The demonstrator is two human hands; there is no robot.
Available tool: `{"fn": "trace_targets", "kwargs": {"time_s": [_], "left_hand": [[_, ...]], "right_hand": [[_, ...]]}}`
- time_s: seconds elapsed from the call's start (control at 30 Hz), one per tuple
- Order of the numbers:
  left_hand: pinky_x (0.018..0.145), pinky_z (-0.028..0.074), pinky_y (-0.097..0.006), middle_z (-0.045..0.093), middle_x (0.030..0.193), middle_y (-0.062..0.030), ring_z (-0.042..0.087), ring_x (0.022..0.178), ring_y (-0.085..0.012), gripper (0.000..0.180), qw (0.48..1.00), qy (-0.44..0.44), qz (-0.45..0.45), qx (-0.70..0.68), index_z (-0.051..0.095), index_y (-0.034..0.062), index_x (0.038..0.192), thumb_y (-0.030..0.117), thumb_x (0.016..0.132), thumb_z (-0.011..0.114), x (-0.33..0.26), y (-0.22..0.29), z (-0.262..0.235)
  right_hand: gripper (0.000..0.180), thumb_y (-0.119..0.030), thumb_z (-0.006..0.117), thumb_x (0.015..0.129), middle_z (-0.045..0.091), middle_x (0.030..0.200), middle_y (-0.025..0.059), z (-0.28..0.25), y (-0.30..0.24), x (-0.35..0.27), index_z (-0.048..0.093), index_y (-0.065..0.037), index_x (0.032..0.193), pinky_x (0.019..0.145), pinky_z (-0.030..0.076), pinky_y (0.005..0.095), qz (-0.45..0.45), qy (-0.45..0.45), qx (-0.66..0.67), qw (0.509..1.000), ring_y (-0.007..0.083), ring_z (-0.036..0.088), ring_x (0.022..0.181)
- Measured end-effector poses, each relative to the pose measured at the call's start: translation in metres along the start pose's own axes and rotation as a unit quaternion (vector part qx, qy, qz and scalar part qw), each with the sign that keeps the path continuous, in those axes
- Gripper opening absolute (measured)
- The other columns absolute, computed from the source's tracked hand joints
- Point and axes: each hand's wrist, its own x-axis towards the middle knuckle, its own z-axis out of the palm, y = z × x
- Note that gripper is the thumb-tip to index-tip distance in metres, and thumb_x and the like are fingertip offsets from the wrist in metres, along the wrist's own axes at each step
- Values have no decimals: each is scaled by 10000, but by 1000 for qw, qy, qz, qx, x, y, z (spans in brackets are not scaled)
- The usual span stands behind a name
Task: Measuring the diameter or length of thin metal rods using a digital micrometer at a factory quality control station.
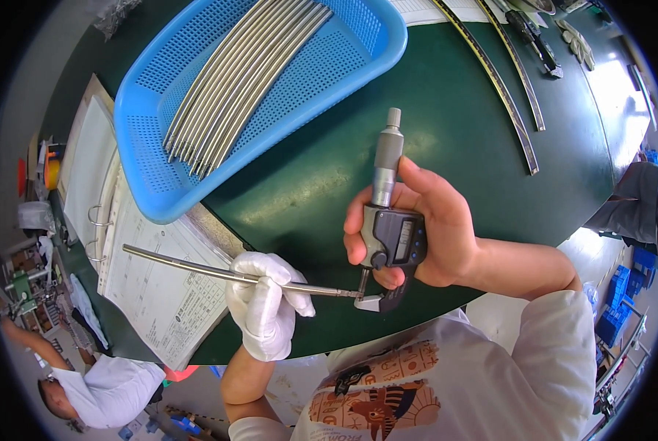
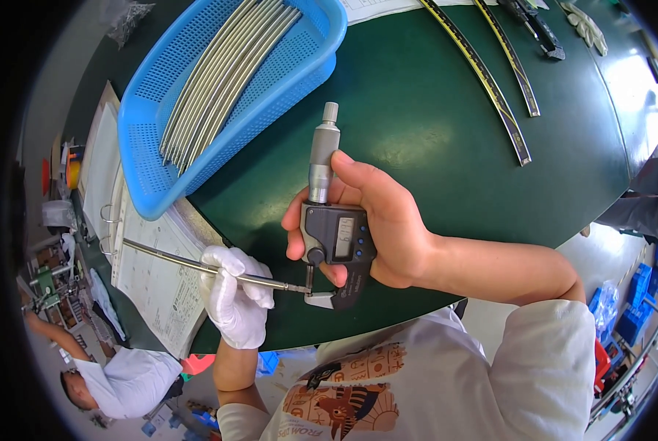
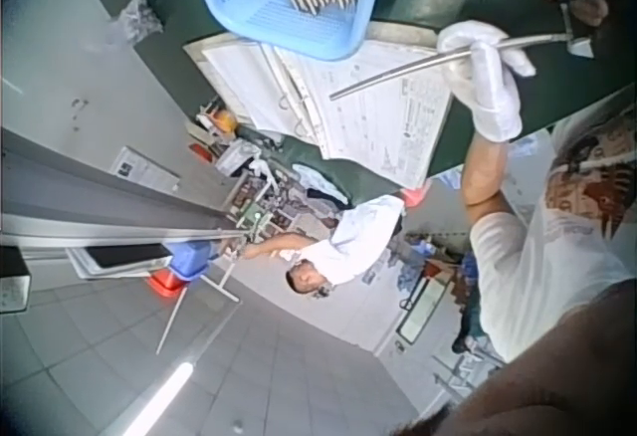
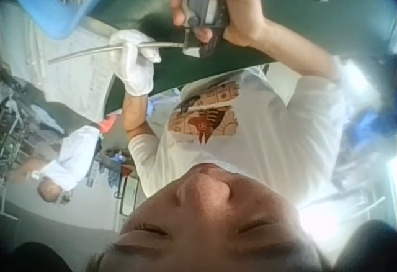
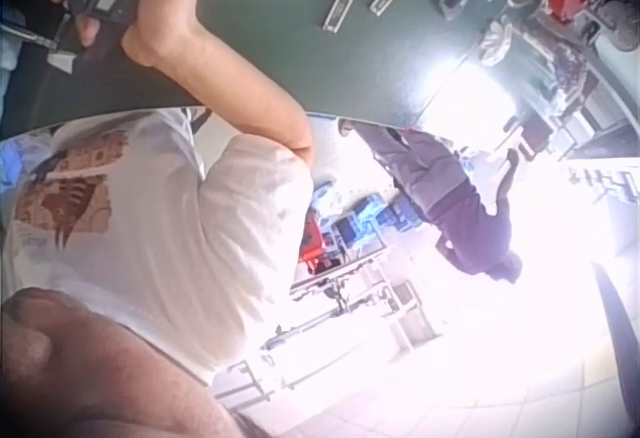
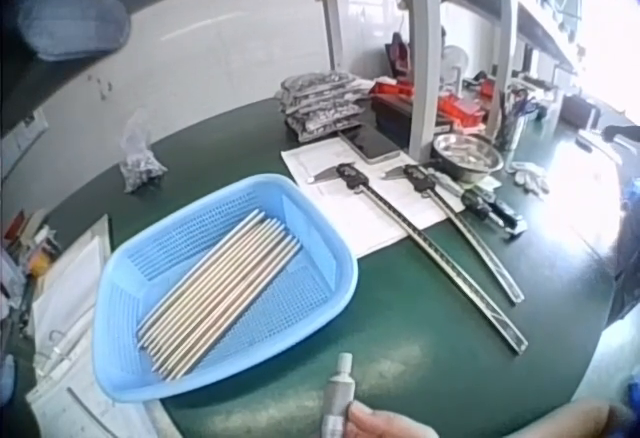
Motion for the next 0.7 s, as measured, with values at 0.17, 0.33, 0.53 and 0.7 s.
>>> {"fn": "trace_targets", "kwargs": {"time_s": [0.17,0.33,0.53,0.7], "left_hand": [[383,420,-253,481,577,-106,455,413,-152,98,1000,6,2,3,447,17,804,110,831,453,0,0,1],[382,420,-252,478,578,-106,453,413,-152,95,1000,-2,6,3,446,16,806,107,832,451,0,-1,-1],[382,414,-248,474,578,-105,449,412,-148,83,1000,-3,4,2,442,22,802,100,831,447,0,-1,1],[382,406,-242,472,570,-100,445,410,-144,81,1000,-1,2,8,440,30,798,104,831,446,0,-1,1]], "right_hand": [[639,-572,242,831,574,733,162,1,-1,1,543,-9,873,407,415,257,-7,12,-30,999,184,490,437],[636,-569,237,839,576,731,152,4,-1,0,543,-12,871,402,412,248,-6,19,-40,999,174,484,430],[644,-574,229,841,577,724,142,3,-1,0,543,-12,868,397,408,243,-4,26,-49,998,166,478,422],[603,-571,298,831,589,701,96,5,-2,-1,553,-24,834,414,386,232,-5,19,-38,999,132,477,432]]}}
